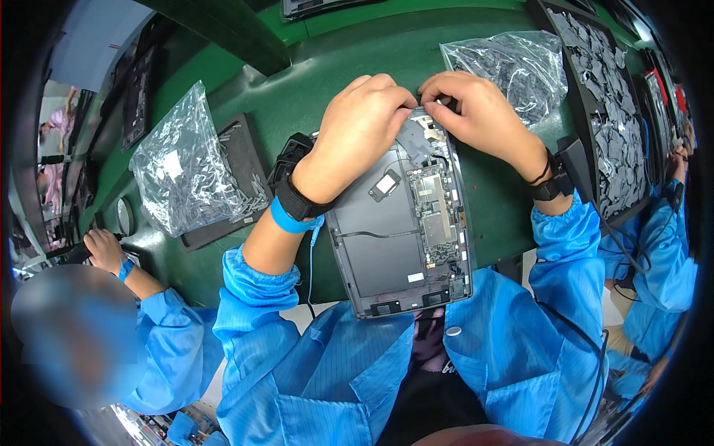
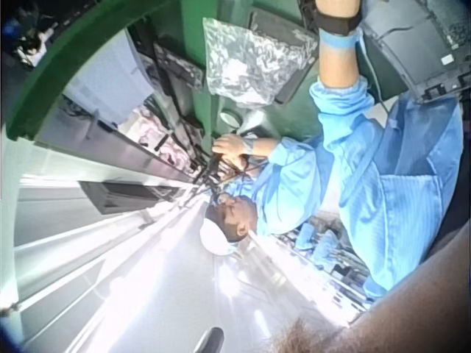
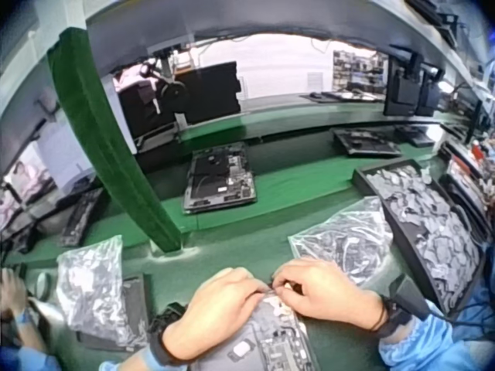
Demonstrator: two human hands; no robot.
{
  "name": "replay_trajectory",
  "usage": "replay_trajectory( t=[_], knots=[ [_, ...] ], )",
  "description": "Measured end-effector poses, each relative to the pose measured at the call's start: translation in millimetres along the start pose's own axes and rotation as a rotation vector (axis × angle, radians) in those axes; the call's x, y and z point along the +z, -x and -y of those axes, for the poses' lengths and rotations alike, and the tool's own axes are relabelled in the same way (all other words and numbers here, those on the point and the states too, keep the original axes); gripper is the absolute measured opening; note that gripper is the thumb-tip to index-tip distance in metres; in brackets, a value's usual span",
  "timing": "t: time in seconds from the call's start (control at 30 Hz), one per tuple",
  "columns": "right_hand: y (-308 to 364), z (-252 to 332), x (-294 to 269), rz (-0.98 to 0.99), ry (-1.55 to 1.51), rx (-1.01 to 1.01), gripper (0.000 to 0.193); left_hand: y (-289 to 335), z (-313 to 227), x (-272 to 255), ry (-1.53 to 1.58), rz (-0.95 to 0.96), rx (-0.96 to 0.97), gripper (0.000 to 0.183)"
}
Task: Manually assembling the internal components and cables of an electronic tablet on a production line.
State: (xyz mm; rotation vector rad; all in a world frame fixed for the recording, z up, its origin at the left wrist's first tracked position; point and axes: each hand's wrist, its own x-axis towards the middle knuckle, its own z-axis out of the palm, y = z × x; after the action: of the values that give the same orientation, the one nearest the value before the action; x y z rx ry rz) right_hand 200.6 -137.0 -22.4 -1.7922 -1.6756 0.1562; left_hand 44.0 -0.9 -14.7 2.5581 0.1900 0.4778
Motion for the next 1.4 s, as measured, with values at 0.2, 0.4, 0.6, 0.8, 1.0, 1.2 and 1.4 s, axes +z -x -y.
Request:
replay_trajectory(
  t=[0.2,0.4,0.6,0.8,1.0,1.2,1.4],
  knots=[
    [5,13,-4,-0.177,0.156,-0.109,0.009,0,1,-2,-0.011,0.011,-0.007,0.011],
    [12,33,-5,-0.192,0.335,-0.200,0.015,0,3,-1,0.006,-0.003,-0.014,0.011],
    [34,51,3,-0.120,0.306,0.002,0.027,-1,4,0,0.029,0.004,-0.008,0.012],
    [36,43,8,-0.126,0.294,-0.020,0.029,0,4,-1,0.020,0.003,-0.012,0.012],
    [37,44,8,-0.101,0.328,0.002,0.031,1,3,0,0.007,-0.013,-0.006,0.011],
    [39,50,7,-0.072,0.462,0.005,0.033,1,-6,5,-0.135,-0.063,0.051,0.008],
    [38,47,9,-0.067,0.408,0.018,0.032,1,-6,4,-0.139,-0.052,0.028,0.007]
  ],
)
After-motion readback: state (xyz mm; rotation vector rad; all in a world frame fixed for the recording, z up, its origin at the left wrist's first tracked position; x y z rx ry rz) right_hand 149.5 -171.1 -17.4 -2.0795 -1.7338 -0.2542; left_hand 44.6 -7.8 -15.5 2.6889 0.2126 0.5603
